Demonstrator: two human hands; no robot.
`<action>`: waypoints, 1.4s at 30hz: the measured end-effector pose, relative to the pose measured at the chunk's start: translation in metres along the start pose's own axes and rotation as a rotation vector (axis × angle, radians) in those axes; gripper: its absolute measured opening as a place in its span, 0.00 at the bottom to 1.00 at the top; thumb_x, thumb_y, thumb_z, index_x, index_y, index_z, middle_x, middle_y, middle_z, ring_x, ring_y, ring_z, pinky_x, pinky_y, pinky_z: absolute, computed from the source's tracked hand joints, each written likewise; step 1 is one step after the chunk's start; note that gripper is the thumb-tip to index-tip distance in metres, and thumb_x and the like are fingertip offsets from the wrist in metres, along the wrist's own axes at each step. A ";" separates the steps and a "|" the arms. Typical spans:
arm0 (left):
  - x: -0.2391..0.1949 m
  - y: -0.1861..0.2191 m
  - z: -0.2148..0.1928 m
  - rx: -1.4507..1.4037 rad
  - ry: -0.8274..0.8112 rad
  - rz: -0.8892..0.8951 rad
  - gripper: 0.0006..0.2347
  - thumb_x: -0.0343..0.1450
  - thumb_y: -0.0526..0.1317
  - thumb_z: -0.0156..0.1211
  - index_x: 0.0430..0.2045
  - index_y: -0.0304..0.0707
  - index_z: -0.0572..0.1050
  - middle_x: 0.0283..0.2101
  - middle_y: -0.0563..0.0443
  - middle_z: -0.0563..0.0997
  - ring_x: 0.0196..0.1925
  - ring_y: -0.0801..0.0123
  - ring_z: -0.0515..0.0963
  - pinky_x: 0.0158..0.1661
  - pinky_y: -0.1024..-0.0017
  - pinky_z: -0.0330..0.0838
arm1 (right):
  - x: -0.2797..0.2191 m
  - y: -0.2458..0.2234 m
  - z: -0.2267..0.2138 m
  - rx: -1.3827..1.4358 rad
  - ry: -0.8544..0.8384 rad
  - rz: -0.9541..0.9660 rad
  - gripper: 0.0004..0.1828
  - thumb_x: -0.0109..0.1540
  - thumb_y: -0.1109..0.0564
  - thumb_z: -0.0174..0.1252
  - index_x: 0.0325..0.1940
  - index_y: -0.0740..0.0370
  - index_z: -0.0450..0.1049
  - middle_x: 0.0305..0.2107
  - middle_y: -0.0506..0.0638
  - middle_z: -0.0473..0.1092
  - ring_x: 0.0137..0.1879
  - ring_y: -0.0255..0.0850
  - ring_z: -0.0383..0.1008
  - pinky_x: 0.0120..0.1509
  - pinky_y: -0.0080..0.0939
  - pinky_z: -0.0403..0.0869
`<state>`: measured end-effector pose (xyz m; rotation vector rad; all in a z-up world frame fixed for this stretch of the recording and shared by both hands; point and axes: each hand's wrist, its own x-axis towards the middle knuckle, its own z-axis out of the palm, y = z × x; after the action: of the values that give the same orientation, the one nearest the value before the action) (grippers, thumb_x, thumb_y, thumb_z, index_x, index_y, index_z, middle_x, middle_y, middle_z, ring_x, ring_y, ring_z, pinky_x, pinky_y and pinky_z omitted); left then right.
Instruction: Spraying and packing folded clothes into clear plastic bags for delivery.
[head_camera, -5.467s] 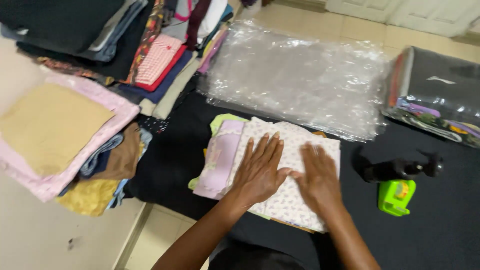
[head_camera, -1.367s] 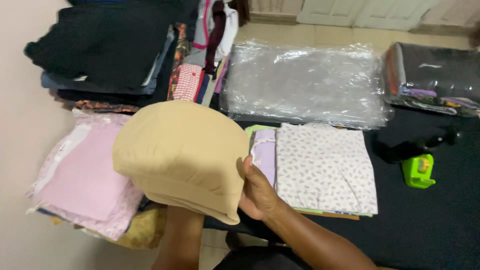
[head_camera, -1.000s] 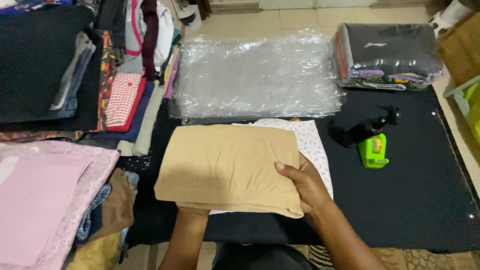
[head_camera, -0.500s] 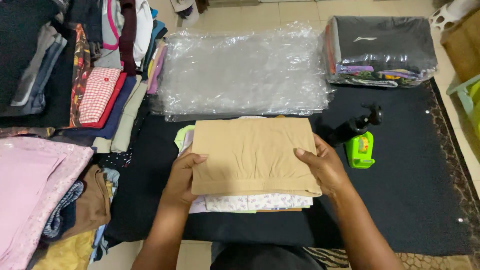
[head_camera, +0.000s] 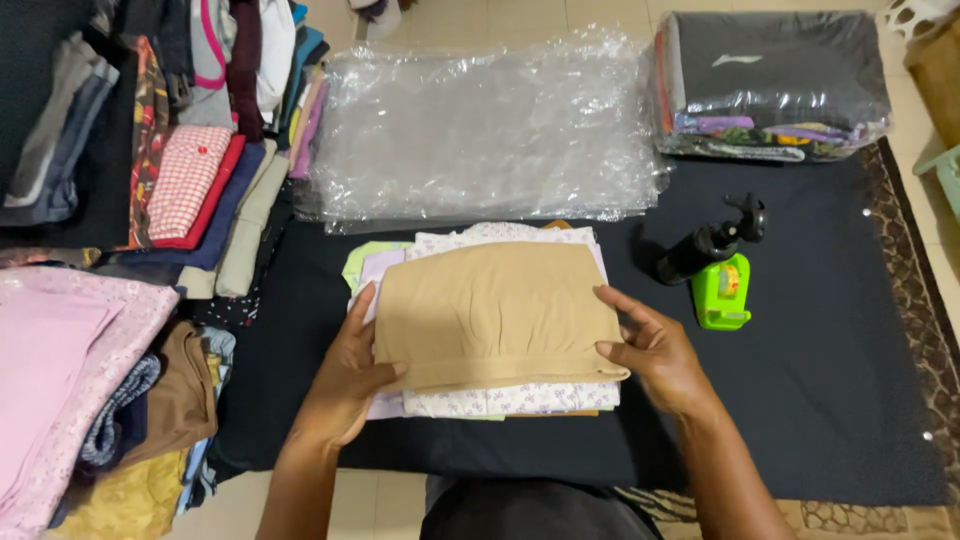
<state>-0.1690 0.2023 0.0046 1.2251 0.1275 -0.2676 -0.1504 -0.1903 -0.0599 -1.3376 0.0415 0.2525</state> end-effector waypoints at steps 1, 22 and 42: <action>-0.003 -0.001 -0.001 0.082 0.023 0.030 0.45 0.58 0.18 0.57 0.74 0.46 0.48 0.70 0.46 0.66 0.68 0.62 0.70 0.59 0.66 0.67 | -0.002 0.007 -0.010 -0.023 0.011 0.034 0.41 0.56 0.73 0.62 0.75 0.67 0.65 0.55 0.64 0.74 0.51 0.42 0.75 0.55 0.41 0.75; 0.061 -0.038 0.076 1.438 0.094 0.624 0.25 0.74 0.49 0.54 0.67 0.38 0.67 0.75 0.41 0.57 0.78 0.43 0.51 0.67 0.31 0.38 | 0.037 -0.022 0.124 -1.311 -0.144 -0.554 0.43 0.68 0.33 0.48 0.76 0.66 0.55 0.73 0.65 0.54 0.79 0.66 0.46 0.78 0.69 0.48; 0.066 -0.022 0.105 1.463 -0.038 0.582 0.31 0.71 0.59 0.53 0.63 0.37 0.69 0.73 0.36 0.58 0.76 0.41 0.50 0.66 0.32 0.34 | 0.035 0.014 0.033 0.008 0.169 0.300 0.36 0.63 0.42 0.56 0.70 0.64 0.62 0.55 0.59 0.73 0.56 0.44 0.76 0.57 0.46 0.76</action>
<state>-0.1163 0.0876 0.0044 2.6168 -0.5627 0.2043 -0.1233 -0.1497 -0.0718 -1.3399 0.3866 0.3915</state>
